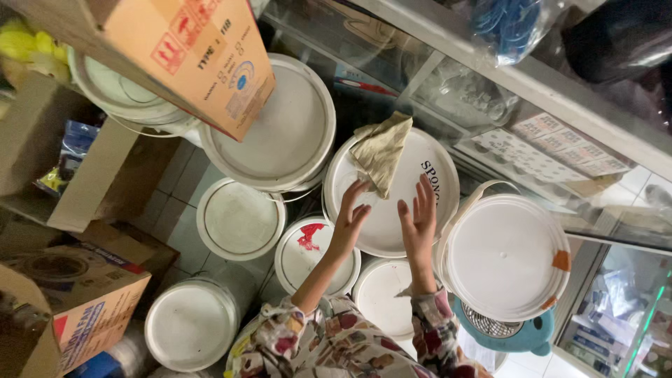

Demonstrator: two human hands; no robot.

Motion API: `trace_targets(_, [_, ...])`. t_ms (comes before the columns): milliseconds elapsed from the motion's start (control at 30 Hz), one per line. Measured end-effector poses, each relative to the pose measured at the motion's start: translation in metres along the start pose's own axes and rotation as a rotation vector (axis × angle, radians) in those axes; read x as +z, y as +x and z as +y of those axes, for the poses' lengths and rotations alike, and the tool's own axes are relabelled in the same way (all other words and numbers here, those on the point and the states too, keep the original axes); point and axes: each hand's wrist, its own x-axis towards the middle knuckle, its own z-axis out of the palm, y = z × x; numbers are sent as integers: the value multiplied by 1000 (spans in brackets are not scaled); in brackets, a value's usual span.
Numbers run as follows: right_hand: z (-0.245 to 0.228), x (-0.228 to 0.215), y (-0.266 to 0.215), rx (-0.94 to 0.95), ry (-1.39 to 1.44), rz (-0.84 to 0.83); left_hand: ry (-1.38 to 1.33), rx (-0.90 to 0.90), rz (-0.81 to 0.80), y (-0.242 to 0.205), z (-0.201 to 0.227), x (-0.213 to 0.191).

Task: The person wipes several packaged hardware items, including a glue gun and scissors, with a cloth before placing them into a box or hanging them on a display rack.

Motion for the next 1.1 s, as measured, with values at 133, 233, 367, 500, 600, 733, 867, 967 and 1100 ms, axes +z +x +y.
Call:
trace_targets(133, [40,26,24,98,8,5,64,-123,72,31,-45,1])
trace_targets(233, [69,41,31,103,-64,27,50,-181,62,40,-69,4])
trace_targets(367, [85,52,36,93,-114,-10,24,-91,82,52,-91,20])
trace_targets(500, [55,47,44,253,260,-103,-206,-150,73,54,-78,22])
trace_targets(600, [0,26,22,245,158,-137,-354,-63,80,18,-28,17])
trace_targets(733, [-82,27,-19,-9,516,-374,8,9,75,-72,75,-12])
trace_targets(867, [-165,63,-67,-198,625,-576,469,196,307,-146,182,-57])
trace_targets(967, [-223,104,-103,-297,547,-665,763,617,473,-188,238,-99])
trace_targets(1100, [-246,177,-131,-337,676,-908,413,468,324,-230,240,-158])
